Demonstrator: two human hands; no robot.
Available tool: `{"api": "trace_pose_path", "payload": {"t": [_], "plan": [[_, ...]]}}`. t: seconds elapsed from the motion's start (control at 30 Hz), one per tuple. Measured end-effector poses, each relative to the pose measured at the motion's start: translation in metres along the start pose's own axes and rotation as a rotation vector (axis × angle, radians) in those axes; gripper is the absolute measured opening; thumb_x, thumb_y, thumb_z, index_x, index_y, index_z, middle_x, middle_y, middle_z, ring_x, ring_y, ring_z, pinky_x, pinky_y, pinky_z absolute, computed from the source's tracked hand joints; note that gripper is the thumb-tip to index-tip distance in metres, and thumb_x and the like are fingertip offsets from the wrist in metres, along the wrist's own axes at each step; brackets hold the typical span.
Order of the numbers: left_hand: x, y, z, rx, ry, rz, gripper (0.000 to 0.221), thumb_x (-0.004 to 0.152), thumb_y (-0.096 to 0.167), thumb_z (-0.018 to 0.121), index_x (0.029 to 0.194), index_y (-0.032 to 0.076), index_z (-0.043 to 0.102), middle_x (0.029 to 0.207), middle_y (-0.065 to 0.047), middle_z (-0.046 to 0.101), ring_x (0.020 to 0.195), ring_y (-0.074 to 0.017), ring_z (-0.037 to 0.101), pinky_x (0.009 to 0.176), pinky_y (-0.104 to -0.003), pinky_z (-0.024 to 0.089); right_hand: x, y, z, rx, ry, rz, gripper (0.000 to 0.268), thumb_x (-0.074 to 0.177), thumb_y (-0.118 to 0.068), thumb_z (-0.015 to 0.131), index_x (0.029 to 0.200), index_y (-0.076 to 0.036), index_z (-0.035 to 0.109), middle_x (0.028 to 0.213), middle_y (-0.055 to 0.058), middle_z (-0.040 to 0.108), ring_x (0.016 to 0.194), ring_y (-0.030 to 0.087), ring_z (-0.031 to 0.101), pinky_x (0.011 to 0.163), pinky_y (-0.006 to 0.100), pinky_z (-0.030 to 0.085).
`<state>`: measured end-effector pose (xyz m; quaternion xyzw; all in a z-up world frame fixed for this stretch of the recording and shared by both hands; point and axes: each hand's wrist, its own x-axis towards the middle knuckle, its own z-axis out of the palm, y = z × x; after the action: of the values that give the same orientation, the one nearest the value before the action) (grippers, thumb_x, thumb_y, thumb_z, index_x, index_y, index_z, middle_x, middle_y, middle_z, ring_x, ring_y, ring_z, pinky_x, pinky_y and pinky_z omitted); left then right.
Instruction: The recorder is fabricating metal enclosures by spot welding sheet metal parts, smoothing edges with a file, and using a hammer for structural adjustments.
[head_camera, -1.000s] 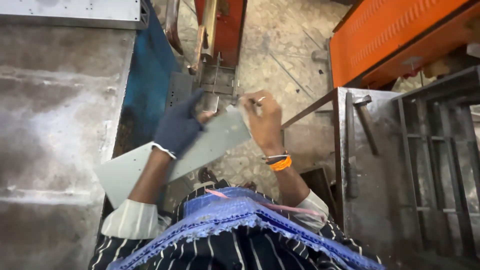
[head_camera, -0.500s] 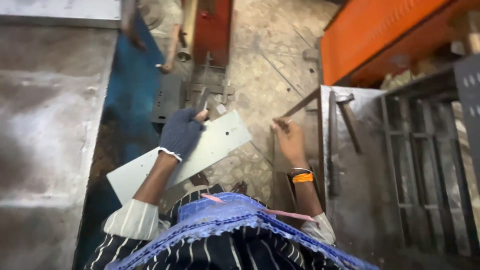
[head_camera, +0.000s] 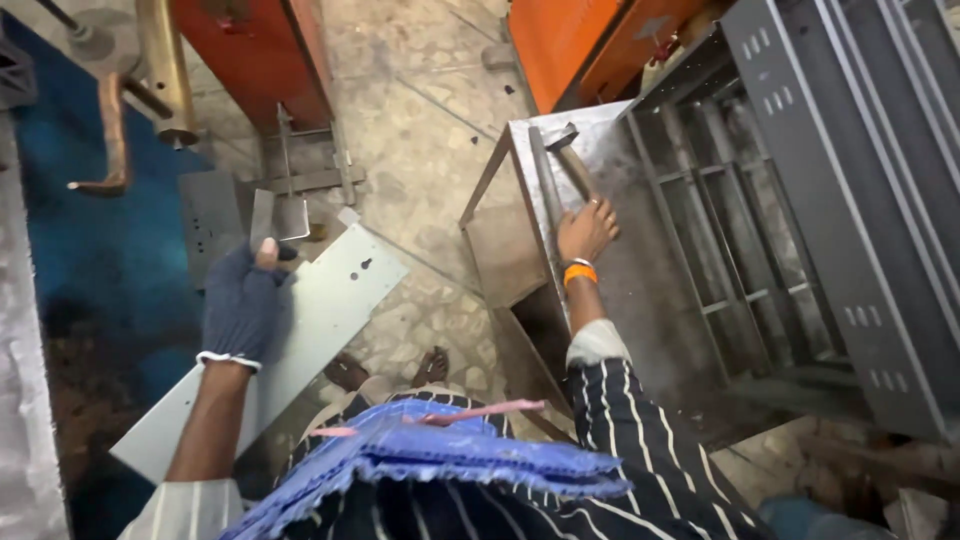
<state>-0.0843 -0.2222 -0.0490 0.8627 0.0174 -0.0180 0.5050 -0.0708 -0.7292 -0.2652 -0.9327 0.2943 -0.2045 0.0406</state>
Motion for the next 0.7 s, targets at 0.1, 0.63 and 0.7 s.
{"api": "trace_pose_path", "payload": {"t": [0.1, 0.63, 0.7], "plan": [[0.001, 0.001, 0.001, -0.018, 0.002, 0.085, 0.046, 0.111, 0.037, 0.051, 0.101, -0.001, 0.075, 0.076, -0.005, 0.067, 0.072, -0.0143, 0.060, 0.070, -0.034, 0.046, 0.036, 0.049, 0.058, -0.089, -0.062, -0.054, 0.060, 0.082, -0.035, 0.078, 0.128, -0.001, 0.059, 0.133, 0.022, 0.056, 0.121, 0.042, 0.054, 0.103, 0.058, 0.035], [0.027, -0.007, 0.001, -0.204, 0.073, -0.037, 0.036, 0.107, 0.032, 0.061, 0.113, 0.001, 0.077, 0.086, -0.002, 0.070, 0.076, -0.0089, 0.056, 0.070, -0.028, 0.045, -0.019, -0.030, -0.023, 1.343, -0.475, 0.613, 0.041, 0.107, -0.043, 0.058, 0.091, -0.005, 0.056, 0.064, 0.002, 0.052, 0.045, 0.016, 0.049, 0.038, 0.033, 0.041], [0.040, -0.016, 0.002, -0.185, 0.090, -0.045, 0.035, 0.106, 0.032, 0.064, 0.106, 0.000, 0.077, 0.081, -0.002, 0.067, 0.072, -0.0097, 0.053, 0.066, -0.030, 0.043, -0.070, -0.071, -0.069, 1.700, -0.554, 0.710, 0.035, 0.101, -0.044, 0.056, 0.100, -0.009, 0.063, 0.069, 0.002, 0.058, 0.050, 0.014, 0.056, 0.045, 0.030, 0.049]]}}
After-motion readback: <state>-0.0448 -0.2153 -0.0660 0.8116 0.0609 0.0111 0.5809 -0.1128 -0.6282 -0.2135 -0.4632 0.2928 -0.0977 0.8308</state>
